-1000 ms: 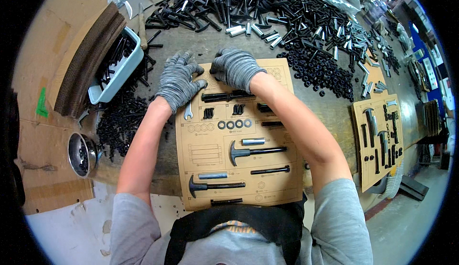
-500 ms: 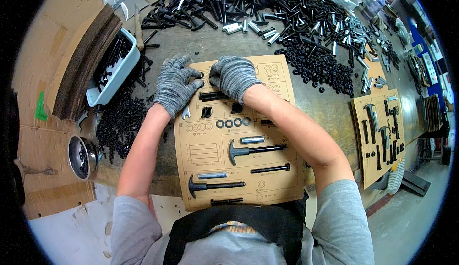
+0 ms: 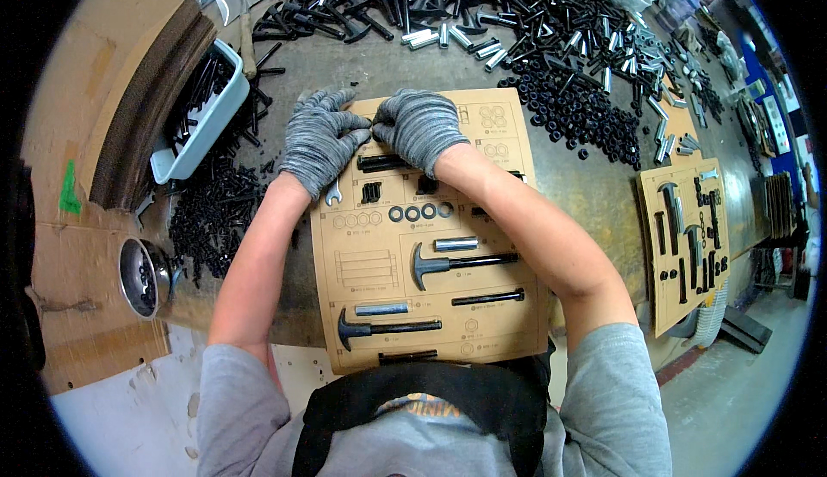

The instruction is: The person sorts and arranges various metal hardware components, including bolts, nuts, washers, and hammers, onto a cardboard template with printed outlines. They pick items from piles and bins, place them into designated slots, and occasionally adjust the layout.

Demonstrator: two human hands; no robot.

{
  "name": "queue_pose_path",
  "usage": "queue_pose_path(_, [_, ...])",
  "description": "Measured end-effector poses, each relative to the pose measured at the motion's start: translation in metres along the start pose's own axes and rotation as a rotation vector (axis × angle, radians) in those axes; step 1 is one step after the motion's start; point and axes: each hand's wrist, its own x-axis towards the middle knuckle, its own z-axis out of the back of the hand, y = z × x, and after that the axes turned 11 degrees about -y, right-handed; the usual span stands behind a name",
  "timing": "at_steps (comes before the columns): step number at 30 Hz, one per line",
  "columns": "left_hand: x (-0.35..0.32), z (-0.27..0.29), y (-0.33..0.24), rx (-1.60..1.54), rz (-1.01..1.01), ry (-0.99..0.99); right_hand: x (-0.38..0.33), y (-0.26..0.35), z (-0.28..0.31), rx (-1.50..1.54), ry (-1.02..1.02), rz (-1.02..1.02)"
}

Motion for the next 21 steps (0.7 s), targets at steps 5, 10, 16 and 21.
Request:
queue_pose_path(5, [-0.012,-0.001,0.007,-0.036,-0.021,-0.088,-0.005,-0.007,0.009,0.085,-0.057,0.06])
queue_pose_path(10, [-0.014,0.018,0.007,-0.213,0.126,-0.238,-0.046,-0.118,0.099,-0.247,-0.42,-0.013])
queue_pose_path(16, [0.017,0.026,-0.086,-0.326,-0.029,-0.174,-0.119,-0.219,0.101,-0.438,-0.349,0.118])
queue_pose_path(21, [0.031,-0.007,-0.168,-0.389,-0.208,0.024,-0.176,-0.192,0.097,-0.344,-0.402,0.173])
